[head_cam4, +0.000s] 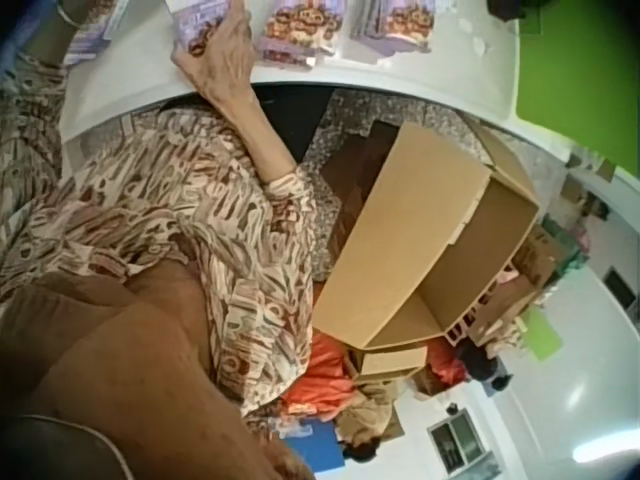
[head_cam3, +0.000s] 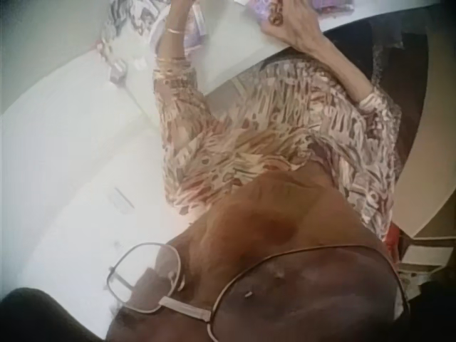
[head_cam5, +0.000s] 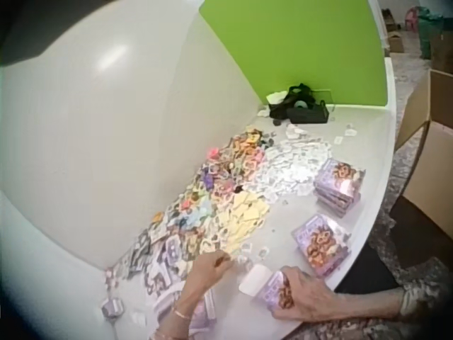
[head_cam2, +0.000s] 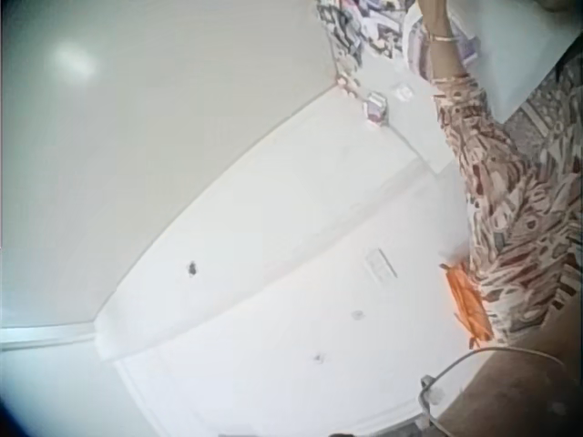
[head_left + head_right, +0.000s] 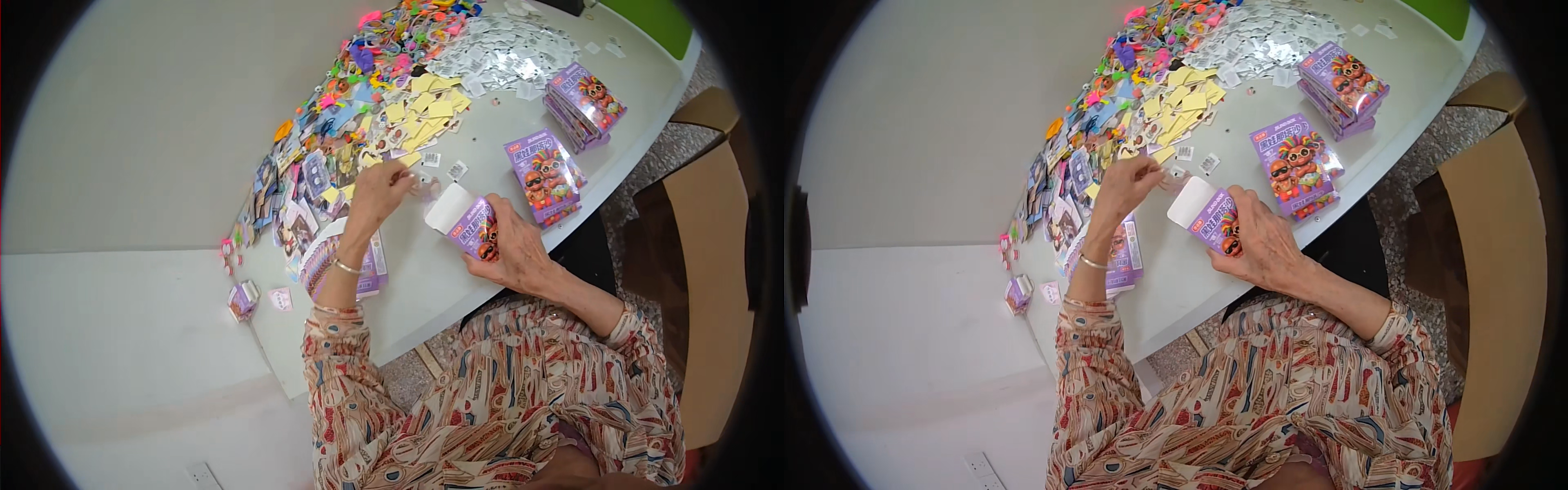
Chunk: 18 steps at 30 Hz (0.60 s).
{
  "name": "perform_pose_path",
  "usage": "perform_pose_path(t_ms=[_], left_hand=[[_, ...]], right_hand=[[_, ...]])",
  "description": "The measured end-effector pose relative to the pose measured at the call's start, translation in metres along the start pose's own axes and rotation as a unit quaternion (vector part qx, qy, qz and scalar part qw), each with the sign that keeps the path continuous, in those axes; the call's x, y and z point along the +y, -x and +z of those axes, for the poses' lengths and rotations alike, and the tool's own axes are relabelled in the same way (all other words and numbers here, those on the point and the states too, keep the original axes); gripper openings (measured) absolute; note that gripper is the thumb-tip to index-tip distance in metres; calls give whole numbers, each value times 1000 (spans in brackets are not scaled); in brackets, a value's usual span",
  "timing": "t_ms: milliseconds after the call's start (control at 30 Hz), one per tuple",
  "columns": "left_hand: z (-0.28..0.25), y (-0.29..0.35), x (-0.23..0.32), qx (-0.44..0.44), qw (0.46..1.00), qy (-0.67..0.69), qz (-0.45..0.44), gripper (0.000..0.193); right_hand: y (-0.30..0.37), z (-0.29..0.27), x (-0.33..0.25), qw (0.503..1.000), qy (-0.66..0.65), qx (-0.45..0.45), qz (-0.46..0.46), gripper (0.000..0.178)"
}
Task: Packing toy accessories and stickers into small purple cardboard boxes on a table.
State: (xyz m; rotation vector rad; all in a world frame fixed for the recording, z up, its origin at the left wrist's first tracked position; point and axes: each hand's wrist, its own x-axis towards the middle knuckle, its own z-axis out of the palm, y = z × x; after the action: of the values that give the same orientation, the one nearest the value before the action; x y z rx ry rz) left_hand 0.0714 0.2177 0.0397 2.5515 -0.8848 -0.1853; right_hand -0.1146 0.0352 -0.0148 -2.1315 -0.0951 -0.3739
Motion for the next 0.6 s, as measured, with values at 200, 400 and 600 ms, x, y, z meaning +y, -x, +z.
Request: perform_pose_path(t_ms=[200, 400, 600], left_hand=[[-39, 10, -112, 109, 982, -140, -58, 25], [-23, 6, -120, 80, 986, -146, 8, 25], [-30, 13, -120, 142, 957, -252, -4, 15]], right_hand=[[-3, 5, -6, 1000, 5, -7, -15, 83], [-3, 5, -2, 999, 29, 6, -24, 81], [-4, 4, -5, 999, 27, 4, -34, 80]])
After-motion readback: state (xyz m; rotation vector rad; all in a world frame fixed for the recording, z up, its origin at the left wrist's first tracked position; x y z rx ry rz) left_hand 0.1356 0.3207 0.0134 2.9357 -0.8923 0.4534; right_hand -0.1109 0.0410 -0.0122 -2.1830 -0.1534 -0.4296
